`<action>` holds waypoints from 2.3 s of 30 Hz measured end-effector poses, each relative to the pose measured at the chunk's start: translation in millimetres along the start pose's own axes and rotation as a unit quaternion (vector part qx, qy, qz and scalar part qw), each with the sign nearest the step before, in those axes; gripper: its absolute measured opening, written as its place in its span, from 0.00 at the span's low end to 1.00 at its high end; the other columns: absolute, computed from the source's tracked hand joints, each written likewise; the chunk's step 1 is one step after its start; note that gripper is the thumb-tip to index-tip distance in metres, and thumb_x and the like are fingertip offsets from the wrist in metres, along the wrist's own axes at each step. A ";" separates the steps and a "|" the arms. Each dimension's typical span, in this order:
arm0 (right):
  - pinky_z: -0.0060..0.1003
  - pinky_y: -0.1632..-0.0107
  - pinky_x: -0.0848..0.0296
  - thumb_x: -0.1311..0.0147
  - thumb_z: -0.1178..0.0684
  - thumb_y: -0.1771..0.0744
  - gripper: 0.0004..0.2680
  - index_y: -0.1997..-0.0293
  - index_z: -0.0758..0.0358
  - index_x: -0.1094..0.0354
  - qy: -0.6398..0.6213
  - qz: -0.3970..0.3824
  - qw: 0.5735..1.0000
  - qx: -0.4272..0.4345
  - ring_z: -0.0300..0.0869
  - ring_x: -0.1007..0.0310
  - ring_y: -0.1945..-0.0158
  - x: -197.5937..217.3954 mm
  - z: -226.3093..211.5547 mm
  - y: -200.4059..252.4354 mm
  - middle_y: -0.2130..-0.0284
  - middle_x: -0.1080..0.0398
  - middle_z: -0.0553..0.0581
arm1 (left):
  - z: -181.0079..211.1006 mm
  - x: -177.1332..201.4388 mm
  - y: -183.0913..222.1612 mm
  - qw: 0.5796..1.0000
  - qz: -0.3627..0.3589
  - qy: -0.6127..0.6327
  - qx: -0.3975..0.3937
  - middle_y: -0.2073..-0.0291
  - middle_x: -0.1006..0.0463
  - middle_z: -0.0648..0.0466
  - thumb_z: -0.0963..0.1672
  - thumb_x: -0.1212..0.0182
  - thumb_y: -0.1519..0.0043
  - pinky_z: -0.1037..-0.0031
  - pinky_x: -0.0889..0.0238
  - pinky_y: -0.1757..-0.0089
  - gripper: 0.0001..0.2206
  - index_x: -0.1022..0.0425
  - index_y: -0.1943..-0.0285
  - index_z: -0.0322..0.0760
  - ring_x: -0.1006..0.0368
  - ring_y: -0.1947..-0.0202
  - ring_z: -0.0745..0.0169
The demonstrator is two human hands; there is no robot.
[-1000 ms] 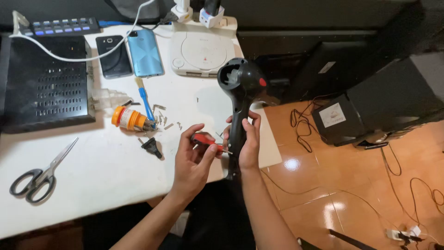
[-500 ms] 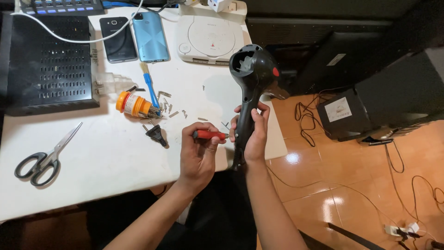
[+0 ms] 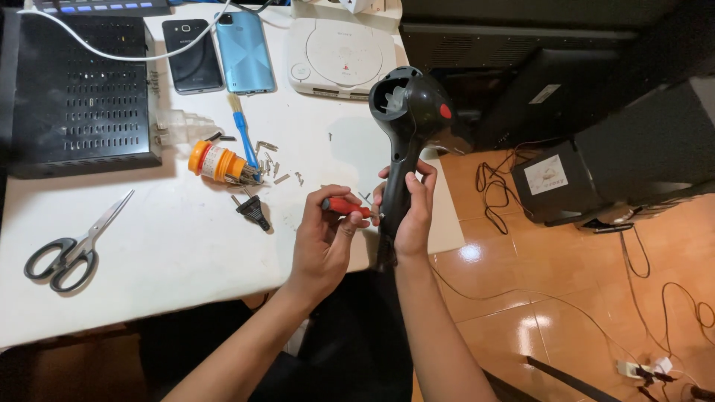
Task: Disassembling a hair dryer using a screwdriver to access internal components for repair.
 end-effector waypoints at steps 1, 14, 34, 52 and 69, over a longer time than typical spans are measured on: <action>0.34 0.87 0.31 0.58 0.49 0.29 0.09 0.44 0.55 0.49 0.000 0.000 1.000 0.001 0.46 0.31 0.75 -0.7 -1.5 0.3 0.63 0.34 0.67 | 5.7 -0.8 -1.4 1.000 -0.001 0.000 0.000 0.55 0.27 0.41 0.39 0.46 0.32 0.66 0.22 0.56 0.15 0.40 0.38 0.26 0.23 0.57 0.55; 0.34 0.86 0.32 0.58 0.48 0.29 0.09 0.44 0.53 0.49 0.015 0.019 1.000 -0.006 0.45 0.32 0.75 -0.2 -0.3 -0.2 0.62 0.33 0.67 | 7.3 8.6 -0.4 0.998 0.044 -0.041 -0.037 0.53 0.27 0.45 0.39 0.46 0.31 0.67 0.22 0.56 0.21 0.40 0.28 0.29 0.24 0.56 0.58; 0.33 0.86 0.32 0.58 0.49 0.29 0.09 0.45 0.54 0.48 0.025 0.023 0.999 0.000 0.44 0.31 0.76 -3.7 -4.5 1.8 0.63 0.32 0.65 | 8.3 9.5 -2.8 0.998 0.050 0.042 -0.021 0.53 0.21 0.35 0.37 0.42 0.35 0.72 0.25 0.63 0.19 0.42 0.36 0.27 0.20 0.59 0.48; 0.36 0.87 0.30 0.58 0.50 0.29 0.08 0.46 0.55 0.49 0.013 -0.015 1.000 0.005 0.46 0.29 0.76 -3.5 3.6 -1.2 0.63 0.30 0.68 | 8.0 17.9 -1.8 0.993 0.093 -0.002 -0.072 0.52 0.18 0.42 0.35 0.44 0.34 0.74 0.25 0.63 0.16 0.27 0.37 0.30 0.20 0.63 0.54; 0.36 0.87 0.31 0.56 0.51 0.30 0.09 0.45 0.53 0.48 0.023 0.024 0.999 0.004 0.46 0.29 0.78 2.1 6.4 1.3 0.66 0.29 0.67 | -7.5 19.3 -4.1 0.992 0.094 0.060 -0.066 0.63 0.21 0.41 0.35 0.35 0.38 0.76 0.22 0.63 0.19 0.27 0.38 0.28 0.19 0.67 0.55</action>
Point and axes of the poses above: each hand's wrist, its own y-axis away from the middle knuckle, its own x-axis out of the back of the hand, z = x × y, the point moved 7 cm from there along -y, towards the middle knuckle
